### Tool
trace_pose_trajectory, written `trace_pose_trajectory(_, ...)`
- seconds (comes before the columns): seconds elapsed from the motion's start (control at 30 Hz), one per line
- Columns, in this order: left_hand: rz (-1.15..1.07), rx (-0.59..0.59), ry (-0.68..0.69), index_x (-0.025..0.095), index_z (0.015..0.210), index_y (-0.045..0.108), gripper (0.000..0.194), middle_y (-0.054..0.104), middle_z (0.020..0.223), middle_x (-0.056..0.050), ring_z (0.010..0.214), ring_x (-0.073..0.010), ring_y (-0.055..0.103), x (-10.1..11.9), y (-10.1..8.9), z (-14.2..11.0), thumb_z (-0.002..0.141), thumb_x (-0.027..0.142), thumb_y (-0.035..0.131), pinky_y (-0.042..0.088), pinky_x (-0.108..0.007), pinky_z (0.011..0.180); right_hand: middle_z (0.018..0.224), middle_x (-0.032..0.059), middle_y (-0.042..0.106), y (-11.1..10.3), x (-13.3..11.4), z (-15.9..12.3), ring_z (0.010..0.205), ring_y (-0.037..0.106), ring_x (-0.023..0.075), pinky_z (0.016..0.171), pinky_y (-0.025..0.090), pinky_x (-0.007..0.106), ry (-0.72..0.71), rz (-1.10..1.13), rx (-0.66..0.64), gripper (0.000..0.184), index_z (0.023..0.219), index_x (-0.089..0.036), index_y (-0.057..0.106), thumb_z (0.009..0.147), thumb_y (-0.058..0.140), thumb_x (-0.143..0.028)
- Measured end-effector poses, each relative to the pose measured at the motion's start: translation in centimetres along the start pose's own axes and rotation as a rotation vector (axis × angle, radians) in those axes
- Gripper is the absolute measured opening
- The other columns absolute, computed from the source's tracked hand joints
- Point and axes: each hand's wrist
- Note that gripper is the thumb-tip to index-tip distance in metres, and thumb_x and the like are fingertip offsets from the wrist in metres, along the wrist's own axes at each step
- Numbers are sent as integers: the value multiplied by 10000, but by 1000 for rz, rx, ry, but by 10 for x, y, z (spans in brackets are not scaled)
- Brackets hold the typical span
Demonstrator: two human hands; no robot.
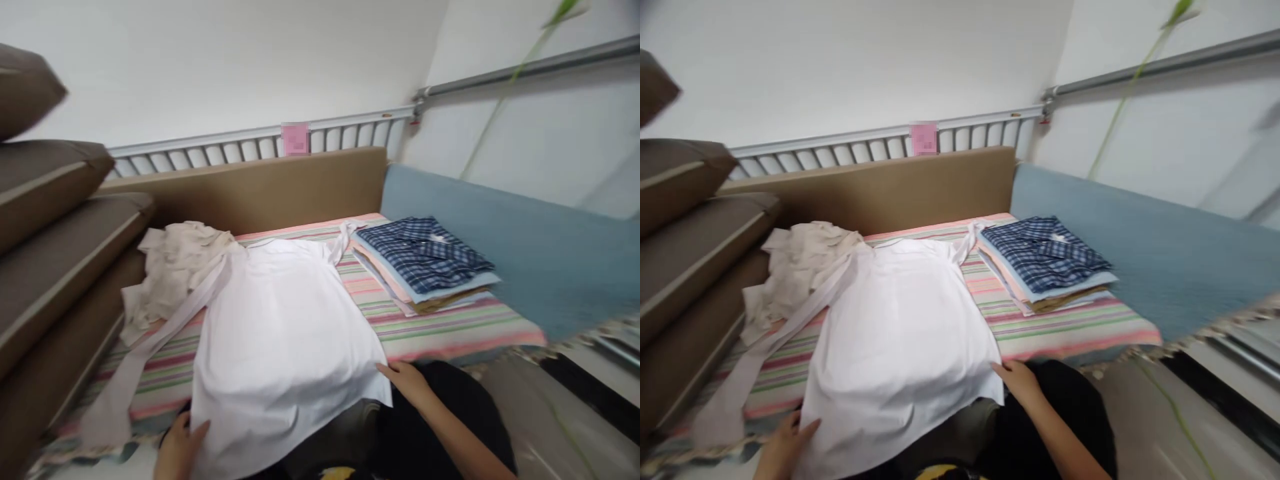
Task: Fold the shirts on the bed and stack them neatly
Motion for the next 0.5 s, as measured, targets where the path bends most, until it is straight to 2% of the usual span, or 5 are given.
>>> trace_pose_trajectory(0.1, -75, 5, -30, 206, 671, 592, 321, 675, 649, -57, 712, -254, 652, 5, -3, -33, 642, 495, 454, 490, -327, 657, 683, 51, 698, 1, 5, -6, 762, 651, 275, 648, 498, 341, -2, 295, -44, 321, 625, -198, 643, 664, 541, -500)
trace_pose_trajectory(0.23, -312, 210, -188, 169, 721, 625, 470, 614, 588, -16, 624, -204, 585, 6, -12, -65, 643, 603, 462, 452, -292, 557, 781, 64, 713, -24, 5, -19, 781, 655, 262, 644, 505, 318, 94, 529, -60, 353, 735, -195, 659, 629, 603, -528)
trace_pose_trajectory(0.3, -372, 249, -268, 160, 758, 630, 519, 589, 565, -11, 570, -189, 553, 5, -14, -73, 638, 638, 468, 420, -281, 490, 803, 63, 713, -36, 3, -23, 782, 653, 255, 647, 501, 306, 110, 523, -30, 366, 757, -194, 654, 608, 617, -526)
trace_pose_trajectory(0.37, -370, 229, -311, 163, 770, 630, 515, 574, 538, -11, 535, -189, 541, 1, -16, -75, 634, 637, 481, 402, -277, 456, 772, 66, 710, -43, 3, -24, 769, 649, 268, 655, 496, 316, 113, 434, 8, 372, 727, -190, 651, 579, 607, -529)
trace_pose_trajectory(0.5, -269, 137, -274, 184, 760, 621, 445, 618, 569, -23, 605, -216, 594, -12, -24, -68, 626, 593, 509, 452, -286, 544, 731, 57, 702, -46, 7, -20, 751, 637, 275, 680, 477, 327, 55, 241, 31, 377, 684, -207, 644, 580, 535, -553)
Point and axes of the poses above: each hand's wrist, its own z-axis towards the middle knuckle, its own y-axis out of the palm, x = y × z
